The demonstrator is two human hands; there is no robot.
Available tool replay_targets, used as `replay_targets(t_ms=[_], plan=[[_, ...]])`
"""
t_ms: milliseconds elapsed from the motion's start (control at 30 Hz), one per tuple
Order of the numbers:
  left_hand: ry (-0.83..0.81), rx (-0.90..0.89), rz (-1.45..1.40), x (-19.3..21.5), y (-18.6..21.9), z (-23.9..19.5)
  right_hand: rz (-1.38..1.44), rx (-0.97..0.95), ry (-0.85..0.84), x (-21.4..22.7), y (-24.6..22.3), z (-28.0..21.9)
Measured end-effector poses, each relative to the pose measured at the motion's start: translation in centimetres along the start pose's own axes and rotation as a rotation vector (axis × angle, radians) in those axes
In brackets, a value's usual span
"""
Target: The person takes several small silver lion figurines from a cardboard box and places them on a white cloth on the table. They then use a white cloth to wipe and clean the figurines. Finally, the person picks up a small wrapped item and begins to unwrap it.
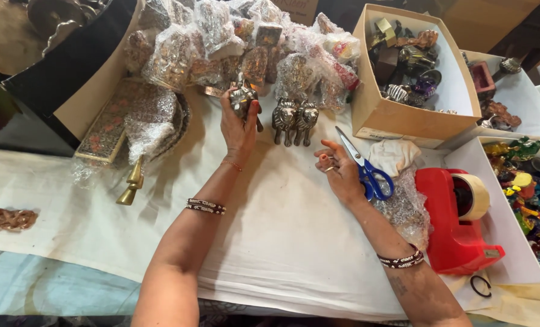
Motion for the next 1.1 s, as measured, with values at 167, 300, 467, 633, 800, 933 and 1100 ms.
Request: replay_targets(t_ms=[167, 300, 467, 633, 800, 933, 1100], plan=[[-0.23, 0.127, 0.12, -1.8, 0.4, -0.7, -0.134, 0.023, 0.021, -0.2, -1.6, -0.4], [-0.427, 0.194, 0.203, -2.5, 1.3, -2.1, -0.188, 0.005, 0.029, -0.2, -1.6, -0.4], [-0.424, 0.115, 0.163, -2.5, 1.0, -1.9, -0.194, 0.016, 0.031, -0.1, -1.0, -0.2], [-0.452, 0.142, 0.139, -2.9, 0.4, -2.8, -0.203, 0.016, 0.03, -0.1, -1.2, -0.4], [-0.444, 0.234, 0.235, -2.4, 2.7, -2.9, -0.194, 0.034, 0.022, -0.1, -0.8, -0.4], [-0.493, 0.155, 0.178, -2.9, -0.6, -2.5, -0.217, 0.056, 0.023, -0.1, -0.9, -0.4], [-0.517, 0.141, -0.041, -3.2, -2.4, -2.2, -0.372, 0.059, 0.038, -0.2, -2.3, -0.6]])
Point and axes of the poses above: each hand's wrist, its own z-axis towards the middle knuckle, its own x-axis out of the back of the hand, y = z × x, the point moved 7 cm from there along z, towards the middle knuckle, and after that the axes turned 8 degrees about y, right-handed, at the moved point
